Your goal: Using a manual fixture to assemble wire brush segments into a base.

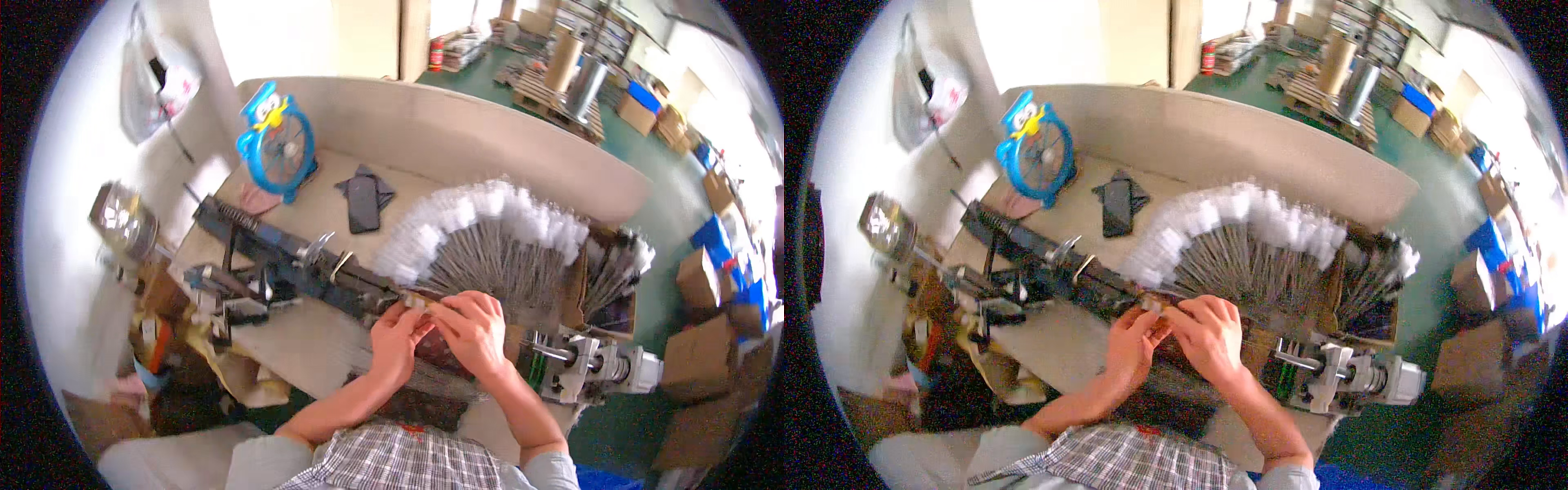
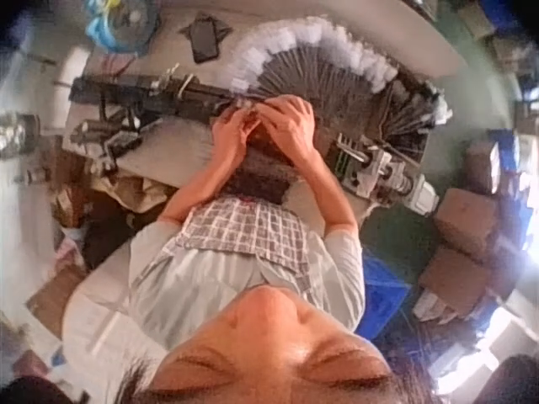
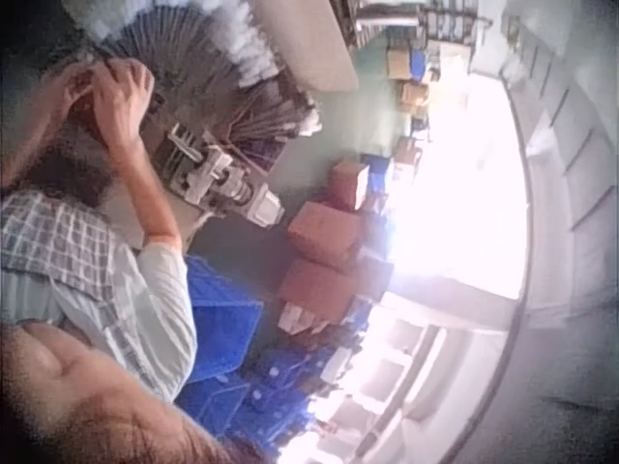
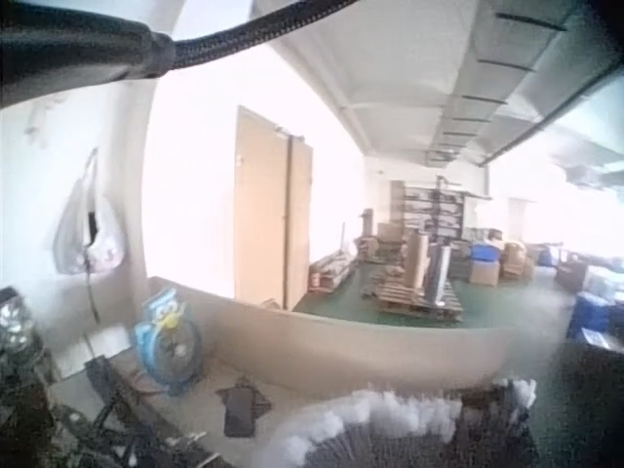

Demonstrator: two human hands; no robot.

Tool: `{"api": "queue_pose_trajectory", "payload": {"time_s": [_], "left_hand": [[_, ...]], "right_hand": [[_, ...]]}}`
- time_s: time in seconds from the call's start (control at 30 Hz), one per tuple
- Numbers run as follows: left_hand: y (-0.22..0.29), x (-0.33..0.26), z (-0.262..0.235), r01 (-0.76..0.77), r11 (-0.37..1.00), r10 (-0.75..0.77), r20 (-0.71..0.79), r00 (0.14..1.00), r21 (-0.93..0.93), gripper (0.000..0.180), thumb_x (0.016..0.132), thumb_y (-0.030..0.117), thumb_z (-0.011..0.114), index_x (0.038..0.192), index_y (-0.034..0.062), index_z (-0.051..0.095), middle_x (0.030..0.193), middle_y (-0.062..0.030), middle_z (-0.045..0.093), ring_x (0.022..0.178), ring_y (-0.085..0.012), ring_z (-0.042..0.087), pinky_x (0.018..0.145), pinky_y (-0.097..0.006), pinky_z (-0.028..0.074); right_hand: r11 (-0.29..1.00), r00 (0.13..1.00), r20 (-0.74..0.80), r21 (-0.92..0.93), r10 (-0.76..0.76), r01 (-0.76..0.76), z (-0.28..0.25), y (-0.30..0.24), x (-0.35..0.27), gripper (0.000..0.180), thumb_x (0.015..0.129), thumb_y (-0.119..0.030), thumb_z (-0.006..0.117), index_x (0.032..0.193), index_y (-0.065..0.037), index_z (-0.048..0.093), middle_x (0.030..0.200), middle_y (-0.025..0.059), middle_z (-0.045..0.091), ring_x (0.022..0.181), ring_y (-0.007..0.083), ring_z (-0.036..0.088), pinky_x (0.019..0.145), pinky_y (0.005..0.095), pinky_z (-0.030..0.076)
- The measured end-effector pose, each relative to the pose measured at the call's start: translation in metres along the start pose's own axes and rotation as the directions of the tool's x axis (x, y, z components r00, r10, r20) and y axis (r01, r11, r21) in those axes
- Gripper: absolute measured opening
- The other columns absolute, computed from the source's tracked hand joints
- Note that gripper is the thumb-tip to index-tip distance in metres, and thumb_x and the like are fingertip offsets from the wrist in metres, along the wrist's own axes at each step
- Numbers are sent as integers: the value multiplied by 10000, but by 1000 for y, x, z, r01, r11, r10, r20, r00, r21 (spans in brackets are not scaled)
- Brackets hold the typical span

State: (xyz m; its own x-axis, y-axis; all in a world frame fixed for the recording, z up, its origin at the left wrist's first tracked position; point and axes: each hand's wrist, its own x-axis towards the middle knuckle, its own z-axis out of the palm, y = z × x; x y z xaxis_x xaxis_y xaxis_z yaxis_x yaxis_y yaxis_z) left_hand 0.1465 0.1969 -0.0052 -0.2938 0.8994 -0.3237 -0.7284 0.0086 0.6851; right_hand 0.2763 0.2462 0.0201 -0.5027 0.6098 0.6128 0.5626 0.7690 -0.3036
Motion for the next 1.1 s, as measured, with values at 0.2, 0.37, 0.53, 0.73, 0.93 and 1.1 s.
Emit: {"api": "queue_pose_trajectory", "payload": {"time_s": [0.2,0.37,0.53,0.73,0.93,1.1], "left_hand": [[3,1,-4,30,999,-31,-41,999,-37,69,834,90,547,884,42,554,862,-48,592,764,-157,575,735,-319,480],[-5,6,-14,82,984,-87,-22,996,-157,85,850,99,538,902,35,559,864,-51,602,755,-146,585,733,-298,478],[-2,2,-9,87,966,-94,-17,995,-242,107,872,116,524,906,21,559,882,-59,607,772,-152,599,735,-290,484],[-8,6,-11,51,973,-53,-3,999,-226,100,863,79,529,920,3,561,890,-73,606,804,-148,594,727,-283,492],[-7,6,-9,15,981,-15,3,1000,-196,83,854,20,534,929,-8,554,899,-70,592,787,-128,582,706,-257,495],[-7,5,-6,-2,981,-7,-47,999,-193,64,850,16,552,909,-8,547,887,-72,575,776,-137,579,719,-280,504]], "right_hand": [[999,998,49,27,33,-35,5,-19,13,278,676,-153,693,953,-139,665,945,11,620,905,218,565,784,368,435],[998,996,67,31,52,-54,5,-17,12,283,668,-141,700,947,-103,668,953,22,627,909,224,569,779,356,438],[990,990,9,21,142,-142,15,-28,12,338,656,-158,713,983,-98,651,972,26,623,900,226,573,775,359,433],[989,988,-75,-36,138,-141,14,-23,8,305,649,-167,734,939,-99,672,954,20,631,855,210,582,756,338,427],[996,995,-60,-13,86,-87,12,-20,7,219,665,-168,723,878,-131,689,913,7,635,826,197,588,741,331,431],[997,995,-64,9,79,-78,13,-18,6,225,656,-165,729,874,-123,689,901,8,637,820,199,591,740,339,440]]}}
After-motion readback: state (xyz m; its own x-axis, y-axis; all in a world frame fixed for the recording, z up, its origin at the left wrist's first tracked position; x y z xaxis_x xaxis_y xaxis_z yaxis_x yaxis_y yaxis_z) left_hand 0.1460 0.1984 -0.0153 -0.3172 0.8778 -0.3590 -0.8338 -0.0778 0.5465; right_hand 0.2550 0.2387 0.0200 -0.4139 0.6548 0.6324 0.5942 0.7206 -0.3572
